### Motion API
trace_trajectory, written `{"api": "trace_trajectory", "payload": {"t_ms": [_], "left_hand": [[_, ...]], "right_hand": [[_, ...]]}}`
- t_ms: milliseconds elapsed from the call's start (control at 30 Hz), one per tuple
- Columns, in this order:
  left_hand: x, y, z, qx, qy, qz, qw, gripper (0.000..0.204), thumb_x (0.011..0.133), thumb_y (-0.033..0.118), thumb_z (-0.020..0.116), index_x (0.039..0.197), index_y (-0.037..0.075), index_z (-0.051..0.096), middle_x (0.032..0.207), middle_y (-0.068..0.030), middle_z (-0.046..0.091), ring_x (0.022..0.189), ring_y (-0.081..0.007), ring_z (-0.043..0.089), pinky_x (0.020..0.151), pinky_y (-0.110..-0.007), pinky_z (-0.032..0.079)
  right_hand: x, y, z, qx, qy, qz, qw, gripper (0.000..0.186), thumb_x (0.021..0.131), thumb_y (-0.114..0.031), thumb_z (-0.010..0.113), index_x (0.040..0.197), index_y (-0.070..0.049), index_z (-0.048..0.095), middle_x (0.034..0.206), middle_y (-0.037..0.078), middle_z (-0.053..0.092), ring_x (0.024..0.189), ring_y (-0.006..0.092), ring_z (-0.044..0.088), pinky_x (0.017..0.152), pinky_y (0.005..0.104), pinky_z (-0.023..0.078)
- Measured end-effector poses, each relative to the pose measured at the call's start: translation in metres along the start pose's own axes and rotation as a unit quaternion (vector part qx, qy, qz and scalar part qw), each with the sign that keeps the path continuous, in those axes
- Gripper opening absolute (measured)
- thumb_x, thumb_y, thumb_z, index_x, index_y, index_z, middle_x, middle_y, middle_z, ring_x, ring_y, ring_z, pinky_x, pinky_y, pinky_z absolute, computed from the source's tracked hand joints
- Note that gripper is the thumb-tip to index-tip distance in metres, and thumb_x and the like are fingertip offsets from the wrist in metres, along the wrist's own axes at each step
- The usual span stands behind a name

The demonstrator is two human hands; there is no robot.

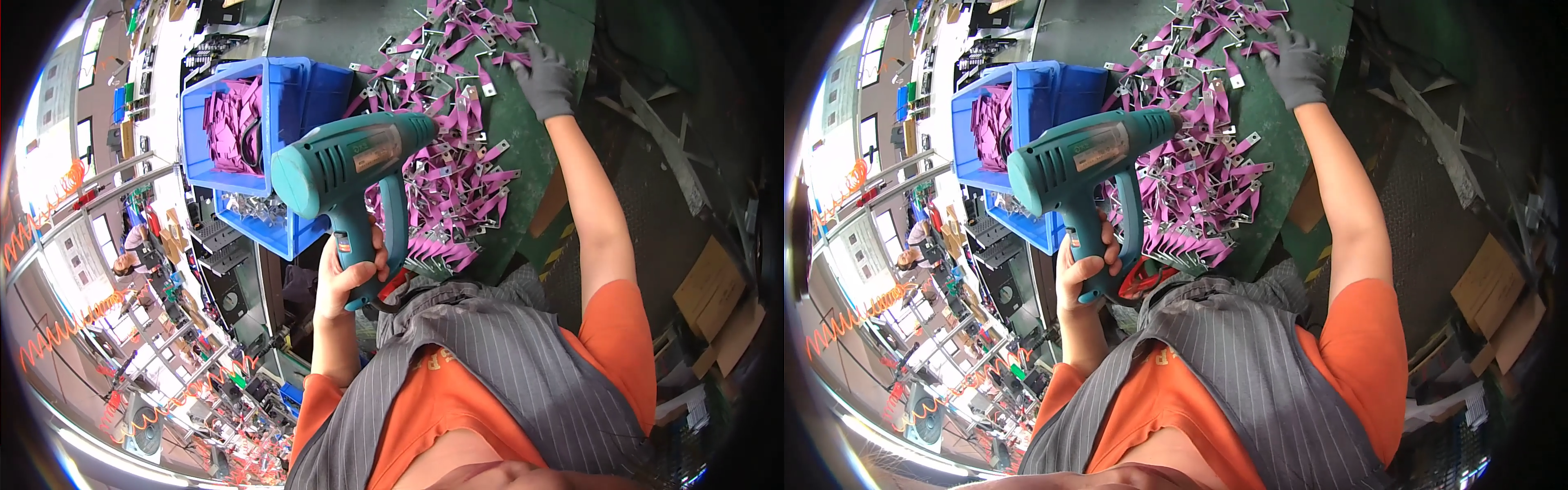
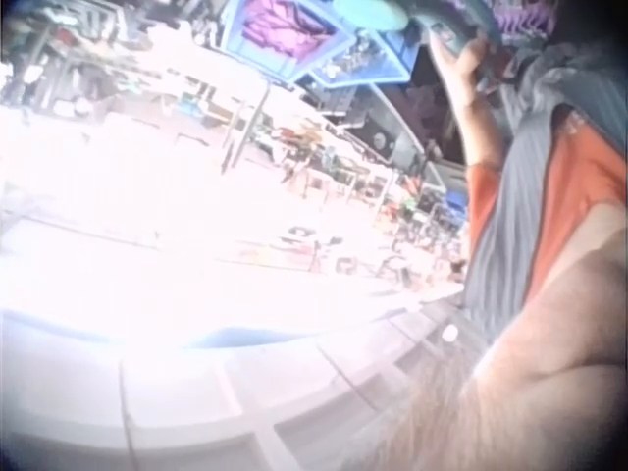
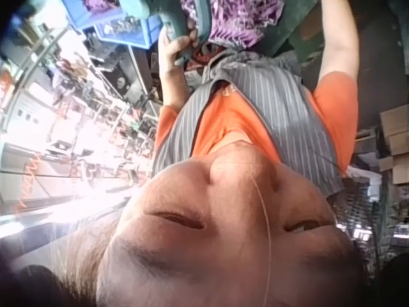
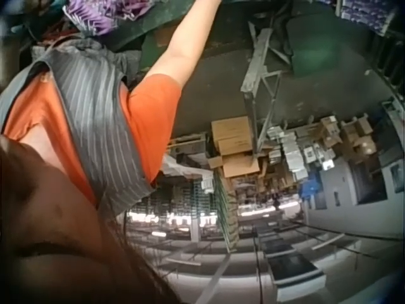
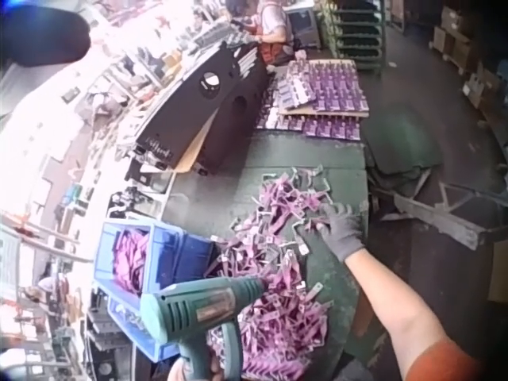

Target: Use a heat gun to heat-treat small purple components on an assembly workstation.

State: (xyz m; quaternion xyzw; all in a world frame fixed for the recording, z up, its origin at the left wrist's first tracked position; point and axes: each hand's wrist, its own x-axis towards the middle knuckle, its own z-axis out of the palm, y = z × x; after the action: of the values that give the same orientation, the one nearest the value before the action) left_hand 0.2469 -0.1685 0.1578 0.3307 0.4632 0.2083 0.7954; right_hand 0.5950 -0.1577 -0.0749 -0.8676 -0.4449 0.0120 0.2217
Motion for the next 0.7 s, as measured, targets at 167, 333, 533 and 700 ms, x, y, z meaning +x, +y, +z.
{"api": "trace_trajectory", "payload": {"t_ms": [167,333,533,700], "left_hand": [[-0.004,-0.002,-0.009,-0.012,0.004,0.016,1.0,0.056,0.063,0.005,0.062,0.114,-0.001,0.04,0.091,-0.008,0.046,0.071,-0.0147,0.051,0.058,-0.027,0.046],[-0.003,-0.001,-0.009,-0.024,0.007,0.017,1.0,0.06,0.062,0.004,0.062,0.116,-0.001,0.039,0.09,-0.0079,0.046,0.07,-0.0151,0.051,0.058,-0.028,0.046],[-0.011,0.001,-0.016,-0.029,0.008,0.037,0.999,0.061,0.061,0.006,0.063,0.117,-0.002,0.038,0.089,-0.0078,0.046,0.07,-0.0151,0.051,0.057,-0.027,0.046],[-0.015,0.0,-0.023,-0.046,0.023,0.059,0.997,0.062,0.061,0.007,0.064,0.117,-0.002,0.038,0.088,-0.0075,0.045,0.07,-0.0149,0.051,0.056,-0.027,0.046]], "right_hand": [[-0.013,-0.038,-0.014,0.085,-0.001,-0.183,0.979,0.047,0.078,-0.046,0.055,0.119,-0.025,0.051,0.123,0.01,0.042,0.115,0.033,0.037,0.092,0.0496,0.033],[-0.03,-0.063,-0.006,0.013,-0.111,-0.375,0.92,0.065,0.075,-0.067,0.044,0.126,-0.027,0.047,0.137,0.01,0.032,0.127,0.0344,0.024,0.103,0.0504,0.015],[0.025,-0.042,-0.006,-0.107,-0.037,-0.21,0.971,0.059,0.074,-0.057,0.054,0.122,-0.024,0.05,0.132,0.007,0.038,0.123,0.0322,0.03,0.1,0.0509,0.024],[0.0,-0.052,-0.013,0.029,-0.006,-0.23,0.973,0.053,0.077,-0.05,0.055,0.121,-0.022,0.049,0.129,0.008,0.041,0.119,0.0303,0.035,0.097,0.0513,0.028]]}}
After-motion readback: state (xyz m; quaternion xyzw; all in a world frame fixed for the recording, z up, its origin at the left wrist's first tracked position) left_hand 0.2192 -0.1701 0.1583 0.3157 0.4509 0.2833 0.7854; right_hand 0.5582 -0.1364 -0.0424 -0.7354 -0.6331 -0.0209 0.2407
